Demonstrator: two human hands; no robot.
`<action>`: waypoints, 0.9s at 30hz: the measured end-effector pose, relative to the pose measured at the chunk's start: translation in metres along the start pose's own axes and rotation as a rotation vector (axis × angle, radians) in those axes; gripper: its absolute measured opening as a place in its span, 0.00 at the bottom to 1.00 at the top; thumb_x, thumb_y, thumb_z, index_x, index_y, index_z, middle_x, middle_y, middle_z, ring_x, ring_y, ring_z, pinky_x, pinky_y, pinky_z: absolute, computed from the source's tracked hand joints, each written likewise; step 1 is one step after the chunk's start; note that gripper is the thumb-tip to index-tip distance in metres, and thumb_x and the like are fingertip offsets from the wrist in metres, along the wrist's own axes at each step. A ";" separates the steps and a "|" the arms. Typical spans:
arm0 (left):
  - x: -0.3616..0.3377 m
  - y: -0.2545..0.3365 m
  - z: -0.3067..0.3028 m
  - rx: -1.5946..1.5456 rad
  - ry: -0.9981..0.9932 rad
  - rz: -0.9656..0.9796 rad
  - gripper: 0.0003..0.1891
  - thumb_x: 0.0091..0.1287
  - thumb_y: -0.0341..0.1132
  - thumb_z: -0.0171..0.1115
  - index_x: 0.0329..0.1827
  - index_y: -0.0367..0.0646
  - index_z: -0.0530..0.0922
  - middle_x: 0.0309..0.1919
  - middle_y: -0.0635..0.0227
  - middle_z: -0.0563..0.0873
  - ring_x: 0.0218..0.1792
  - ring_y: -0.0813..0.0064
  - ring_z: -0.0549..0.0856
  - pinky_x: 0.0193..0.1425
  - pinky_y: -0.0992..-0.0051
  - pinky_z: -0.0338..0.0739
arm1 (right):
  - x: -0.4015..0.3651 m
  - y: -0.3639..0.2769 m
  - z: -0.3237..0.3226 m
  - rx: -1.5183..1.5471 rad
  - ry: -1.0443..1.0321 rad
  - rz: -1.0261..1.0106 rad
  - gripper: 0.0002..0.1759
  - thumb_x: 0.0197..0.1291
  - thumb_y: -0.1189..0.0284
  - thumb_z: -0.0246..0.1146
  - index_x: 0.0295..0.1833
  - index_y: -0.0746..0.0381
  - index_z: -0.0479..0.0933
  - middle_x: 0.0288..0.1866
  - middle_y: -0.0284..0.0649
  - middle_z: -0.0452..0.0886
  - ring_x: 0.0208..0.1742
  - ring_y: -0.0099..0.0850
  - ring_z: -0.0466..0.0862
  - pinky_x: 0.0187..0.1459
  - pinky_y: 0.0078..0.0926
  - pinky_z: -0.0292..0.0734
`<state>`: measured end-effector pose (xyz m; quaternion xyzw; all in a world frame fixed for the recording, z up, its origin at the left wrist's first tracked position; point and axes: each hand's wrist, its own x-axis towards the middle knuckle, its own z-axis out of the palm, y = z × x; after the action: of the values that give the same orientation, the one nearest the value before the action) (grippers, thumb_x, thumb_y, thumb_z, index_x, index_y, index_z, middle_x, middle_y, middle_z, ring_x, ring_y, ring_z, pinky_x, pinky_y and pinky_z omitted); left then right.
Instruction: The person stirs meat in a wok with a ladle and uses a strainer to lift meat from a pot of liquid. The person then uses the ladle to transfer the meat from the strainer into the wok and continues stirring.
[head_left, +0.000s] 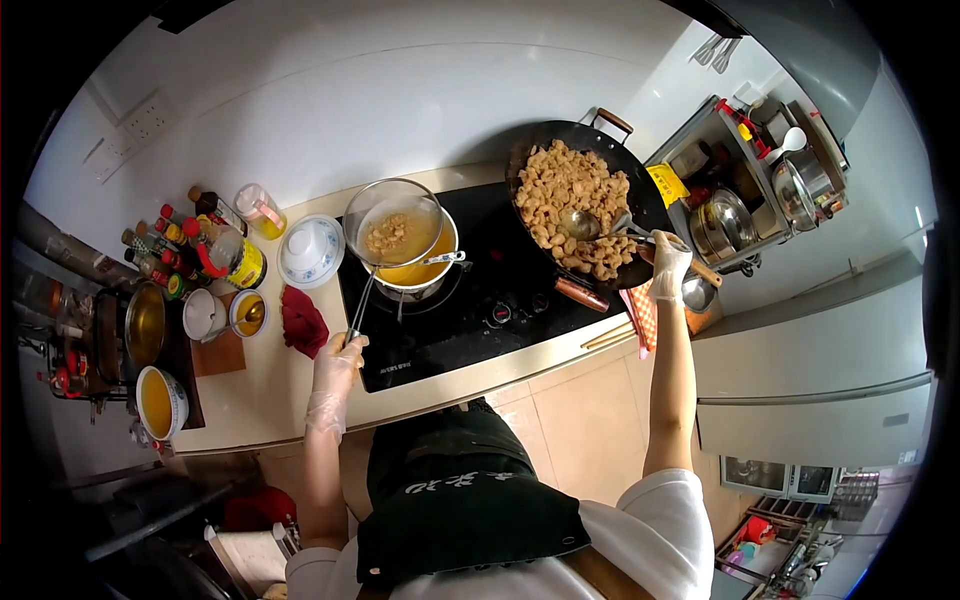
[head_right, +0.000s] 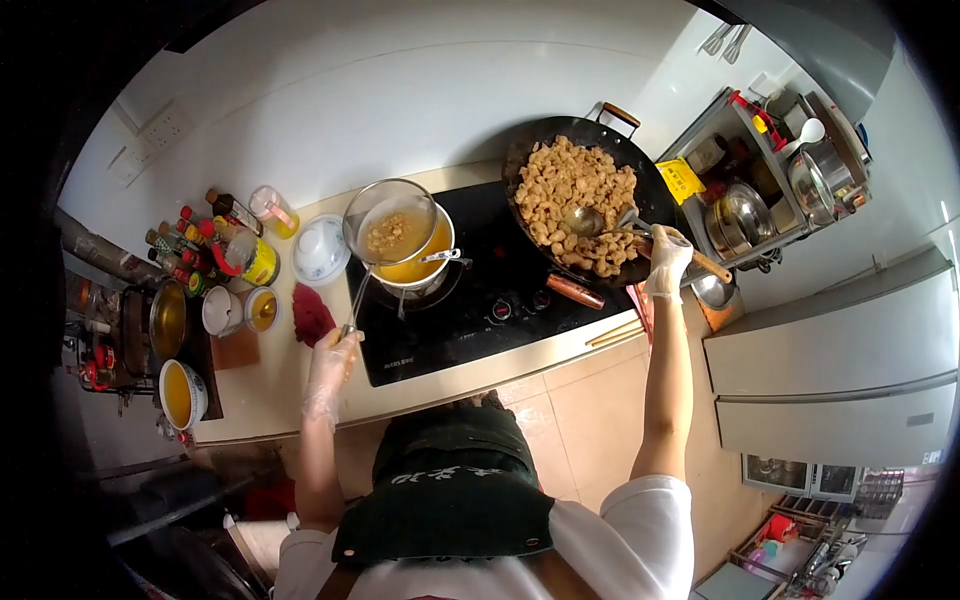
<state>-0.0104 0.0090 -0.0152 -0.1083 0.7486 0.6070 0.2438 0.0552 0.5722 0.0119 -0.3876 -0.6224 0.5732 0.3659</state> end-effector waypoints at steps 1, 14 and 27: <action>0.000 -0.001 0.000 -0.007 -0.003 0.006 0.09 0.68 0.38 0.60 0.36 0.41 0.80 0.15 0.79 0.71 0.11 0.88 0.62 0.15 0.81 0.53 | 0.003 0.002 0.000 0.001 -0.006 -0.002 0.06 0.58 0.76 0.65 0.36 0.69 0.79 0.26 0.45 0.84 0.22 0.31 0.85 0.24 0.22 0.84; -0.007 -0.001 0.002 -0.007 0.009 -0.001 0.09 0.68 0.37 0.60 0.36 0.41 0.80 0.15 0.79 0.70 0.11 0.88 0.62 0.15 0.81 0.52 | 0.007 0.008 -0.002 0.008 -0.017 -0.004 0.05 0.58 0.77 0.65 0.34 0.69 0.79 0.26 0.46 0.84 0.22 0.33 0.86 0.23 0.24 0.84; -0.017 0.006 0.001 0.004 0.016 0.002 0.08 0.67 0.36 0.61 0.36 0.41 0.80 0.15 0.79 0.71 0.12 0.87 0.63 0.16 0.80 0.54 | -0.037 0.021 -0.015 0.297 0.136 0.078 0.05 0.56 0.76 0.67 0.32 0.66 0.78 0.28 0.39 0.83 0.21 0.27 0.83 0.25 0.21 0.83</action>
<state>0.0020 0.0091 -0.0016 -0.1118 0.7518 0.6050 0.2373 0.0856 0.5465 -0.0088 -0.3908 -0.4891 0.6451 0.4380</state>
